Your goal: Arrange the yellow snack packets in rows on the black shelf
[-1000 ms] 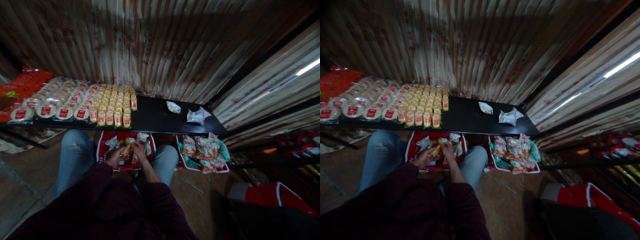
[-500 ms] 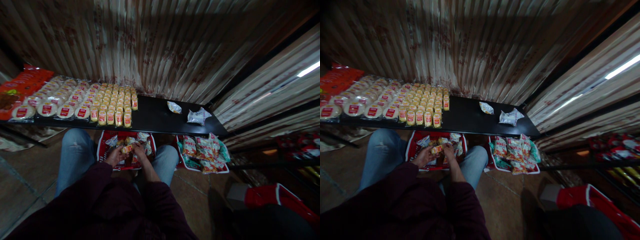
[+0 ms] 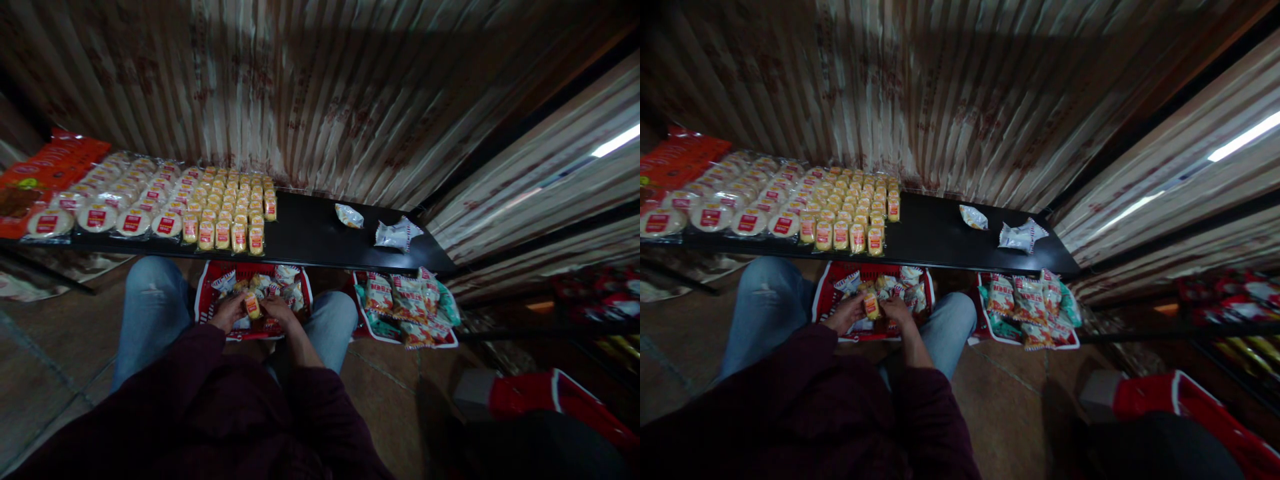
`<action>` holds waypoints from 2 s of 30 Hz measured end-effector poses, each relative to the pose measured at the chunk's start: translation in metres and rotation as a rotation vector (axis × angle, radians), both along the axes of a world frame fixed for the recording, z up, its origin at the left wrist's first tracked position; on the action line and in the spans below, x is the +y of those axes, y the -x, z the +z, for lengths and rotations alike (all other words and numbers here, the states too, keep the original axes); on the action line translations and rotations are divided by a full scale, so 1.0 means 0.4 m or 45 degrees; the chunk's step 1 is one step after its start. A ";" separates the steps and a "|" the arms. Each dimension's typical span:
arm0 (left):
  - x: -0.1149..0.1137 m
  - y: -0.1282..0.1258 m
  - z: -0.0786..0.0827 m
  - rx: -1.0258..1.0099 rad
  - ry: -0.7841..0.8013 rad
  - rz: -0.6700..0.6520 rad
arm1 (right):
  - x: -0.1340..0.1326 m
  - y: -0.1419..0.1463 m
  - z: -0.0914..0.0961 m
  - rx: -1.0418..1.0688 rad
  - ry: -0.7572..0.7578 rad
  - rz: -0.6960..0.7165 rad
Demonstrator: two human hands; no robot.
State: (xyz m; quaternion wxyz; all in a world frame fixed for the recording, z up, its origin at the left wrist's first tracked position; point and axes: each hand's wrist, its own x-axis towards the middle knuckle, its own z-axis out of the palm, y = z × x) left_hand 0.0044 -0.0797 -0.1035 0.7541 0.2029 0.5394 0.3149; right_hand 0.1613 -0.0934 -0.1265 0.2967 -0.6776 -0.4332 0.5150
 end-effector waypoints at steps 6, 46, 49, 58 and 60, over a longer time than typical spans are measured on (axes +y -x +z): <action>-0.001 -0.020 0.011 -0.036 -0.203 0.020 | 0.004 0.013 0.023 0.401 0.109 -0.239; -0.013 -0.079 0.073 0.021 -0.341 -0.108 | -0.050 -0.067 0.098 -0.154 -0.210 -0.076; -0.012 -0.083 0.091 0.027 -0.397 -0.075 | -0.050 -0.077 0.095 -0.020 -0.268 -0.134; 0.000 -0.100 0.110 0.249 -0.609 -0.084 | -0.053 -0.080 0.115 0.262 -0.361 -0.276; 0.000 -0.105 0.116 0.295 -0.691 -0.102 | -0.054 -0.083 0.129 0.340 -0.371 -0.282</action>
